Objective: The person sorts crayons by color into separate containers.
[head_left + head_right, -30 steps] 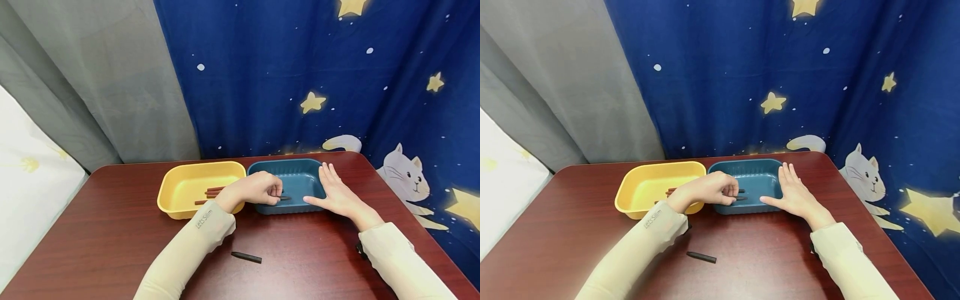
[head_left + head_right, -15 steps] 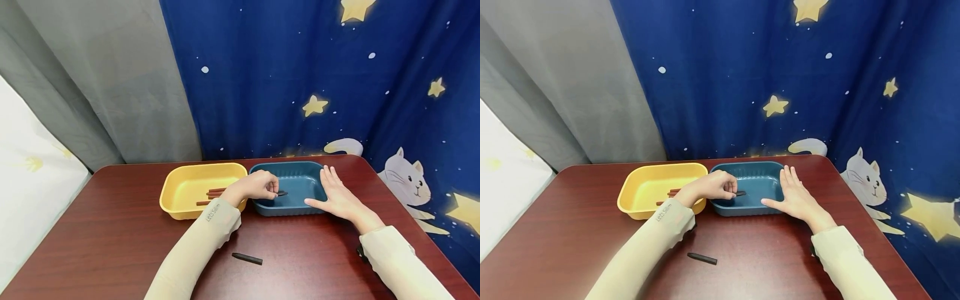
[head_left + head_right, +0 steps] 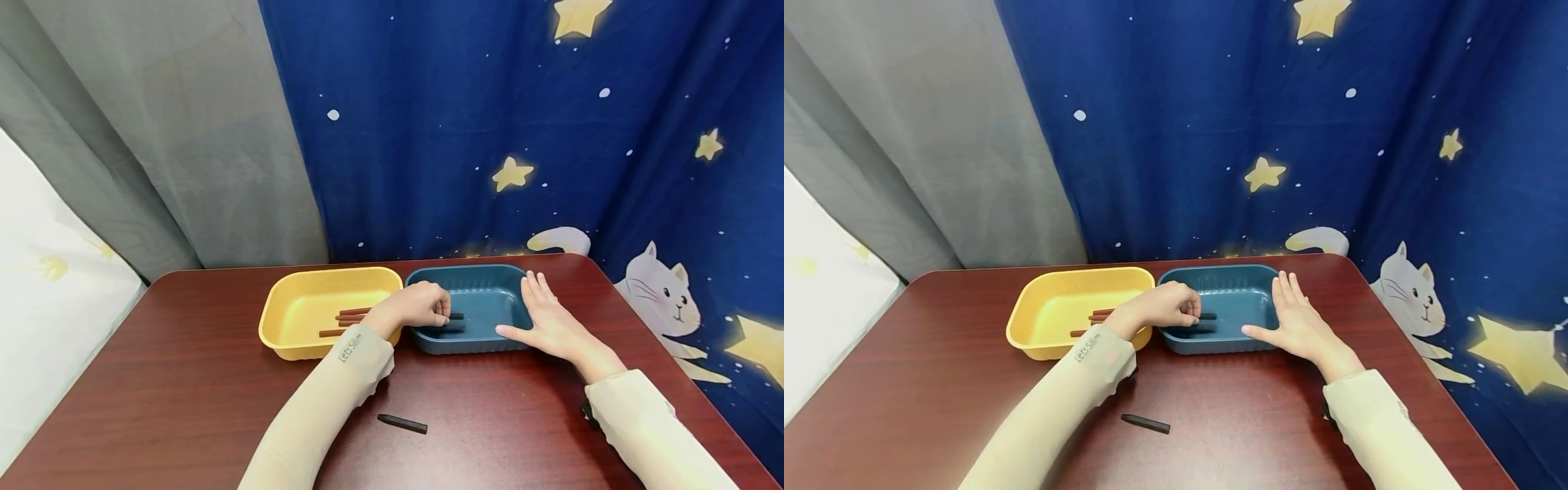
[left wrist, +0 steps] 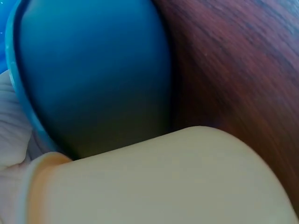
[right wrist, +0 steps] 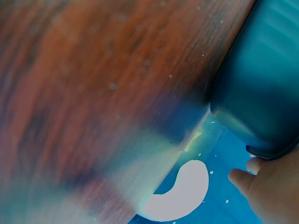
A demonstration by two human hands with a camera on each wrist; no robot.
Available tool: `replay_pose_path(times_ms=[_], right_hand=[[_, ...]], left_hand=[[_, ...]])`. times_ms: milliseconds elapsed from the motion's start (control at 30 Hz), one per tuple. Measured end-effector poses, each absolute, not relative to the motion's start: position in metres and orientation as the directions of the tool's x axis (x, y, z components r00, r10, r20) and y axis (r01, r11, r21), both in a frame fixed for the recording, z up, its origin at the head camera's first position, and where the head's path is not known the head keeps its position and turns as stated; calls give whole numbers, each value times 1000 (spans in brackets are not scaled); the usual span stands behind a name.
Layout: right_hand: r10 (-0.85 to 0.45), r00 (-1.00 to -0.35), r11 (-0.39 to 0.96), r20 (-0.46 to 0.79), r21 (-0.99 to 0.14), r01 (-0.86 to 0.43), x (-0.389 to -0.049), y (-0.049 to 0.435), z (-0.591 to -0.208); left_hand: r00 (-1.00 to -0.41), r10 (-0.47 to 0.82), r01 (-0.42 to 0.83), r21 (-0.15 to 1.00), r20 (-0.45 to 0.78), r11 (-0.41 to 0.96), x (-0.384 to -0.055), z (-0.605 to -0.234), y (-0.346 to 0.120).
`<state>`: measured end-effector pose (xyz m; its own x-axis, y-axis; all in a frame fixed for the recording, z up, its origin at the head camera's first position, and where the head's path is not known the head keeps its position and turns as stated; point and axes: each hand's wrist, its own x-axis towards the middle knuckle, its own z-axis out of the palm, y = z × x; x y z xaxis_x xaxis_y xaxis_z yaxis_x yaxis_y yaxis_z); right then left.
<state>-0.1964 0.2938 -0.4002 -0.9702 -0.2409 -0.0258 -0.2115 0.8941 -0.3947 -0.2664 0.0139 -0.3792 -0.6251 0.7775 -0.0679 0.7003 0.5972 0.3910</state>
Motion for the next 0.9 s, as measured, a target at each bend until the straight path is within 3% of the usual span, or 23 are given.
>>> replay_pose_path(times_ms=[533, 900], right_hand=[[-239, -971, 894, -27, -395, -210, -195, 295, -401], [-243, -970, 892, -26, -398, -213, -195, 293, -398]], left_hand=[[-532, 846, 791, 333, -39, 513, -225, -349, 7], [-520, 854, 827, 239, -18, 509, -199, -340, -11]])
